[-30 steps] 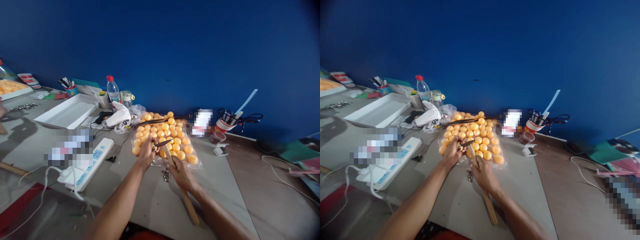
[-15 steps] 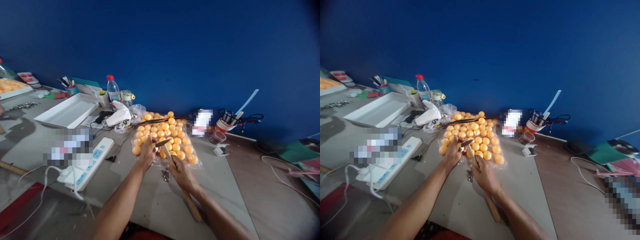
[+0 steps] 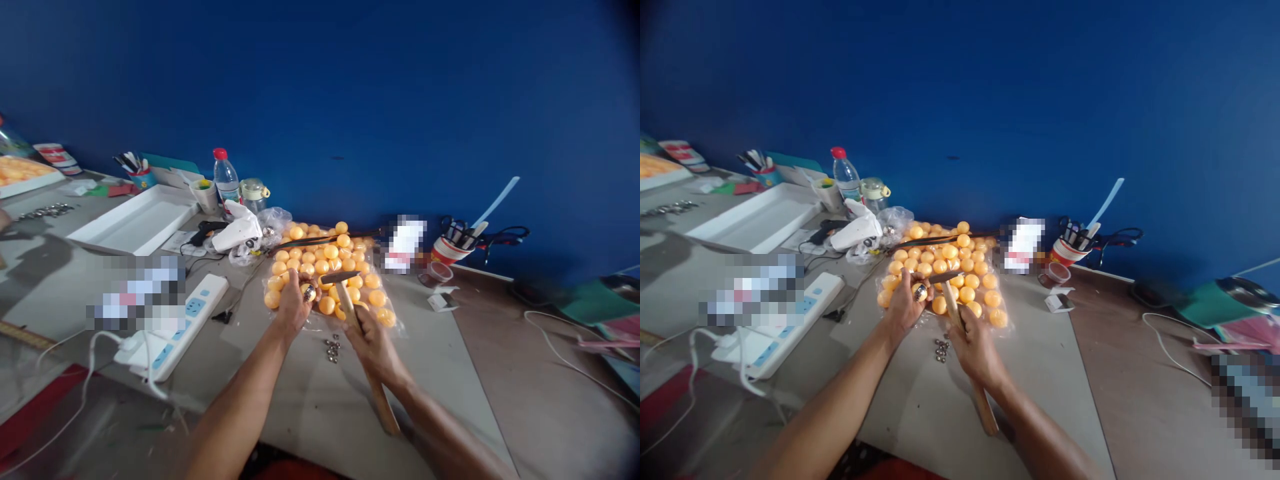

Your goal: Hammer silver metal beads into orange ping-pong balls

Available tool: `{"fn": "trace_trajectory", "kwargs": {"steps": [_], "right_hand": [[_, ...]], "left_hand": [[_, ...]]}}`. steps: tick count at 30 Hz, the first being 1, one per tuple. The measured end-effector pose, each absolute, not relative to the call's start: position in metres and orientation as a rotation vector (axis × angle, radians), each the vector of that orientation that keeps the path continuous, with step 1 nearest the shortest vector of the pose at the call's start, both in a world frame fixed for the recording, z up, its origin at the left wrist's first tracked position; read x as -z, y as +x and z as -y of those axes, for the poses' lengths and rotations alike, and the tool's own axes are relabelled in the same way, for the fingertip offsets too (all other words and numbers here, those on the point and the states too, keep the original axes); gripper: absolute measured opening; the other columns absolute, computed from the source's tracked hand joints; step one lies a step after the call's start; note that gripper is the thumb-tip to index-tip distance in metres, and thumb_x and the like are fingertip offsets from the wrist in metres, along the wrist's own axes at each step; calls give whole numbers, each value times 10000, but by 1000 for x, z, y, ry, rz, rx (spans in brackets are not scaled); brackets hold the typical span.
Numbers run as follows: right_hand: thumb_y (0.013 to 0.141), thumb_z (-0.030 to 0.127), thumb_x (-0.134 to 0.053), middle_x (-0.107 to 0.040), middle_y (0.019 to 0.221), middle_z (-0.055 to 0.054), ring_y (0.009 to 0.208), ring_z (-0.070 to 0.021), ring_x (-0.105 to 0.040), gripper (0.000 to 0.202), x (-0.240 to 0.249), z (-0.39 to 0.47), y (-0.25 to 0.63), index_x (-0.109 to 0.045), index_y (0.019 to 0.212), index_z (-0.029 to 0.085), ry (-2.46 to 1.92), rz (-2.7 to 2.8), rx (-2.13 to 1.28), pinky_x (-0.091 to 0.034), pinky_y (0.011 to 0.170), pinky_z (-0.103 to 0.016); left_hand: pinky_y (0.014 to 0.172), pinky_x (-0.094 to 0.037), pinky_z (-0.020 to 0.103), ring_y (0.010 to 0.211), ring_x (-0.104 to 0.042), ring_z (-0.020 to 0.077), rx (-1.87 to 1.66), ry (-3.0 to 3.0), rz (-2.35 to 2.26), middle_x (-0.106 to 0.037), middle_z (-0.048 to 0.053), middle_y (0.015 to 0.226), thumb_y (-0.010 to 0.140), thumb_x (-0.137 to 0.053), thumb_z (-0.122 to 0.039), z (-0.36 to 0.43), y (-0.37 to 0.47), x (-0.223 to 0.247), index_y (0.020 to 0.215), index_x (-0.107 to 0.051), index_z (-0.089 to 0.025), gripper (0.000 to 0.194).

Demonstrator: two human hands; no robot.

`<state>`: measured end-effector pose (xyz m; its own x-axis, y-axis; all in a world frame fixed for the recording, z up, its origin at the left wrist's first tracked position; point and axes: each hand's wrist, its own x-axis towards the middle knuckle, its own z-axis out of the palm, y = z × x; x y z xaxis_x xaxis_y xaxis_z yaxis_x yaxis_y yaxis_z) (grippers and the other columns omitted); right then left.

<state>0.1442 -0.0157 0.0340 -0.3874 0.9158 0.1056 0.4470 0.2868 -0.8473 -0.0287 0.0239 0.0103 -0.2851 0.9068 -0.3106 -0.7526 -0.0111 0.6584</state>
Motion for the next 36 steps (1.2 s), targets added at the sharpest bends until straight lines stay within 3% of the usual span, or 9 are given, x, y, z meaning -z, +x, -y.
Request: {"fn": "trace_trajectory", "kwargs": {"steps": [5,17,23,36], "right_hand": [[836,258,-503,-492,655,36,613,-127,-444,87,-24,15,139,-489,770,201,-1233,2069,-1039,-320,552,-243],[864,323,-495,-454,676,28,608,-128,-419,168,-38,14,146,-431,752,217,-1179,1951,-1000,-327,534,-245],[847,250,-491,-452,654,39,605,-122,-426,119,-27,17,140,-443,747,207,-1193,2126,-1017,-302,549,-245],[859,291,-484,-453,647,40,590,-118,-430,133,-38,19,143,-435,763,212,-1178,2062,-980,-321,530,-228]], "left_hand": [[519,-420,303,539,-471,156,-1639,242,-887,-513,18,633,816,-654,-528,-23,-28,-7,750,-506,-234,335],[507,-401,273,515,-459,128,-1569,207,-746,-499,2,620,832,-589,-635,-21,-33,-14,764,-517,-222,425],[539,-447,268,578,-510,142,-1655,132,-757,-514,13,594,843,-599,-627,-19,-32,-12,755,-561,-174,463],[493,-420,269,536,-516,158,-1605,64,-702,-522,28,567,902,-492,-617,-23,-35,-7,744,-567,-181,470]]}}
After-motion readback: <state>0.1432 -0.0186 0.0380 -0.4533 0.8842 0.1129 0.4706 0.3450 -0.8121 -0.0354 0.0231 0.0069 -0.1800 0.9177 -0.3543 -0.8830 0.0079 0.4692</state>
